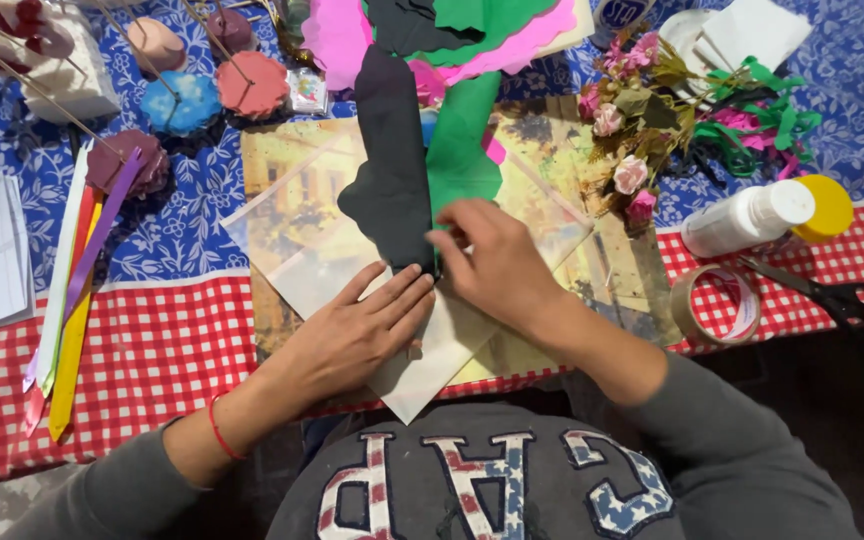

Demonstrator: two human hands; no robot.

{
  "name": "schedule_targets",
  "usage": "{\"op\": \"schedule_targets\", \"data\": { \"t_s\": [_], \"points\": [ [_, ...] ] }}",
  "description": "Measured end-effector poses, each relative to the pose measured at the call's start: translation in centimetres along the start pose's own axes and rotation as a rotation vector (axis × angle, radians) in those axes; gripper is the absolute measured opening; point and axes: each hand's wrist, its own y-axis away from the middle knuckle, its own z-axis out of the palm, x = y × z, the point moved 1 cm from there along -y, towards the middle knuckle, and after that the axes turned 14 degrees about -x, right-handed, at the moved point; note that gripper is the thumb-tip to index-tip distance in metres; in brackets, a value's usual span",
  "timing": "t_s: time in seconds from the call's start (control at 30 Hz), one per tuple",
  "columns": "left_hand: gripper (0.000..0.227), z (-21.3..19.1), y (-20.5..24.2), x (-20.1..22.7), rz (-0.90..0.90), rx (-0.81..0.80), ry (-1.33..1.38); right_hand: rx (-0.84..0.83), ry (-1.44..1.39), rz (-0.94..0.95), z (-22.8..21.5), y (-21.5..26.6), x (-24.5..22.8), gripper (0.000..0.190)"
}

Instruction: Assembling an artificial flower bouquet using colorful wrapping paper and tape.

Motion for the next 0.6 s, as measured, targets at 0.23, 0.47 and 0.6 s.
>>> {"op": "schedule_targets", "data": {
  "t_s": [0.23, 0.47, 0.6],
  "points": [
    [0.045, 0.6, 0.4, 0.1, 0.006, -0.178, 0.139, 0.002, 0.101, -0.094, 2.8, -2.4, -0.8, 0.032],
    [0.054, 0.6, 0.5, 0.1, 0.022, -0.037, -0.017, 0.028, 0.12, -0.044, 3.0, -1.5, 0.9, 0.015],
    [0.056, 0.8, 0.5, 0.1, 0.039, -0.058, 0.002, 0.03, 0.147, -0.035, 3.2, -1.2, 1.4, 0.012]
  ]
}}
